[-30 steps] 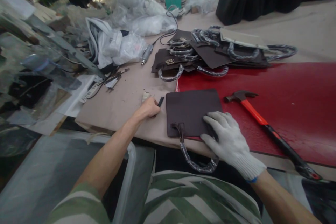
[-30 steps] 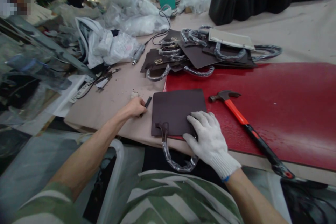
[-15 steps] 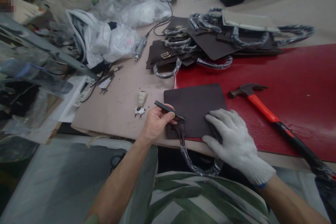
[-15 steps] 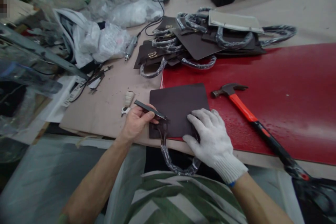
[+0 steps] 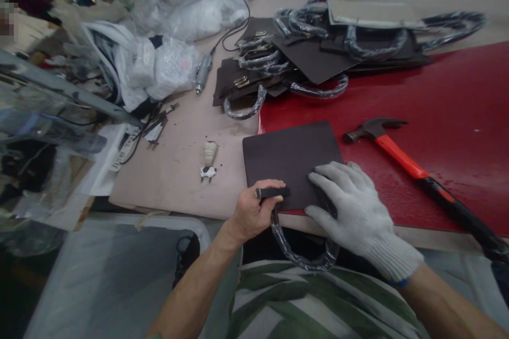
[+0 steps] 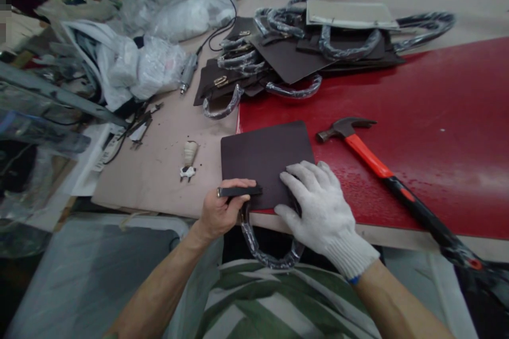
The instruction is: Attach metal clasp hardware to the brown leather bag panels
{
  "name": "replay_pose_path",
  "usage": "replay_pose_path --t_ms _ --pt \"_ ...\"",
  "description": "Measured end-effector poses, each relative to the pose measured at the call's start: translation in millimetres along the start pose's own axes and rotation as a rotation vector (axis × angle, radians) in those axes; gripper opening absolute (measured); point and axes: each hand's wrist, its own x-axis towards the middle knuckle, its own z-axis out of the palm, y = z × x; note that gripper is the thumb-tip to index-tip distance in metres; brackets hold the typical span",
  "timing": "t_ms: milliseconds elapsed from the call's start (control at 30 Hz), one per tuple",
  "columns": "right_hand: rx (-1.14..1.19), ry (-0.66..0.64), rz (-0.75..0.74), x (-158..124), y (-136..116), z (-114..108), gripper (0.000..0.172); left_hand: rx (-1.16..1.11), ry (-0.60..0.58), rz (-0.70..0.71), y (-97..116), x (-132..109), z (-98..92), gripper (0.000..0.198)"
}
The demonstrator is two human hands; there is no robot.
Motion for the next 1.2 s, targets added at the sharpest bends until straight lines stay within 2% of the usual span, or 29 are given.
replay_pose_path --t_ms 333,767,967,1067,1200 --pt "-0.002 0.018 -0.014 0 1 1 0.049 -0.028 0.025 0.06 -1 -3 7.5 0.013" --pt "0.001 0.04 -0.018 -1 0 1 0.048 0.073 0.048 0.09 -1 -3 16.9 0.014" --pt "-0.001 0.049 -0.021 -1 0 2 0.049 0.148 0.125 0.163 0 -5 24.6 0.014" --pt "0.003 0.057 -0.022 0 1 2 0.048 0.153 0.135 0.146 0 -6 26.2 0.014" --pt "0.011 0.061 -0.019 0 1 2 0.048 0.14 0.091 0.113 -1 -2 23.9 0.012"
